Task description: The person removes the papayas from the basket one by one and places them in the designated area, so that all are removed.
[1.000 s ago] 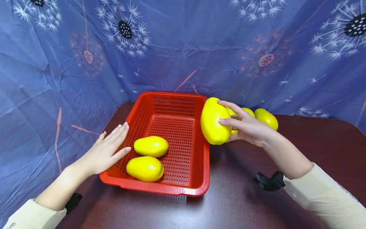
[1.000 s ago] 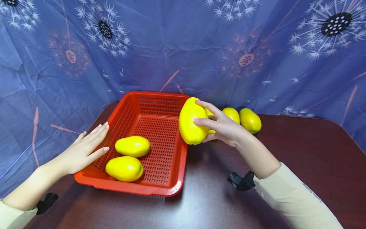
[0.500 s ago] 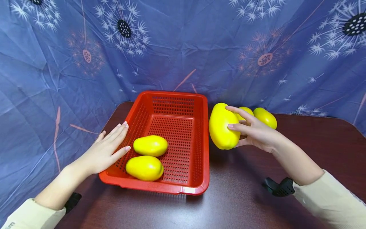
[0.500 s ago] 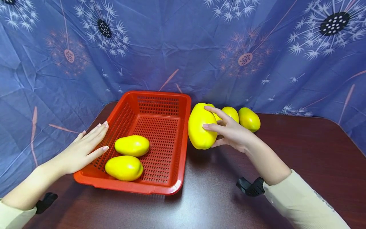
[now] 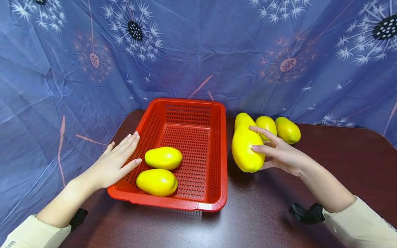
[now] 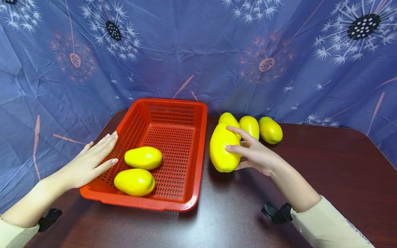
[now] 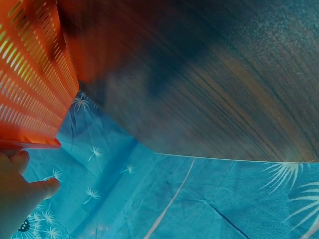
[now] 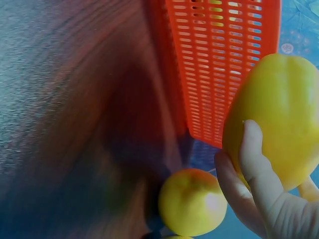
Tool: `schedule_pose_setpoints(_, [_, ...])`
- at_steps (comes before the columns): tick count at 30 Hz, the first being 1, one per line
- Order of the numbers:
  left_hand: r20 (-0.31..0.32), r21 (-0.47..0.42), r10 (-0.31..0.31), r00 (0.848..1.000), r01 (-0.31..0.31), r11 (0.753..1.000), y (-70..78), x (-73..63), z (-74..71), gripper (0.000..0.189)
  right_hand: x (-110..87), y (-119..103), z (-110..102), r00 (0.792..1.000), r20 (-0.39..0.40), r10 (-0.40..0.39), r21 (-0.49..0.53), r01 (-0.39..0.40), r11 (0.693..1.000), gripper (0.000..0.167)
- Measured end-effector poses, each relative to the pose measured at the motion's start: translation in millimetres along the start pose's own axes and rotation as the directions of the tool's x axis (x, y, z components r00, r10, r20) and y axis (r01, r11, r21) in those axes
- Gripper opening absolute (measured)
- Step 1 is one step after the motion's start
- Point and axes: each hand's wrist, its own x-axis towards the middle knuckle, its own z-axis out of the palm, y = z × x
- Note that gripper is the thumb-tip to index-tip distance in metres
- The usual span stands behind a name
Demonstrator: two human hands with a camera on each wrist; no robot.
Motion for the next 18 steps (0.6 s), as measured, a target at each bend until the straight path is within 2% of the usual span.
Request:
schedule_pose_setpoints(6, [0.001, 0.007, -0.003, 1.0, 0.003, 1.0, -1.8, 0.8, 0.0, 0.07, -4.0, 9.4, -2.0, 1.0, 0.011, 0.016, -0.004, -0.016, 1.0, 0.068])
schedule_pose_setpoints(14, [-0.023, 0.008, 0.013, 1.0, -0.013, 1.0, -1.8, -0.6, 0.0, 0.07, -7.9, 26.3, -2.5, 0.998, 0.056, 0.008, 0.06, -0.012, 0.998, 0.062])
schedule_pose_setpoints(18, [-0.026, 0.004, 0.016, 1.0, -0.016, 1.0, -0.5, -0.2, 0.1, 0.07, -9.7, 32.3, -3.5, 0.999, 0.047, 0.022, 0.051, -0.025, 0.998, 0.062])
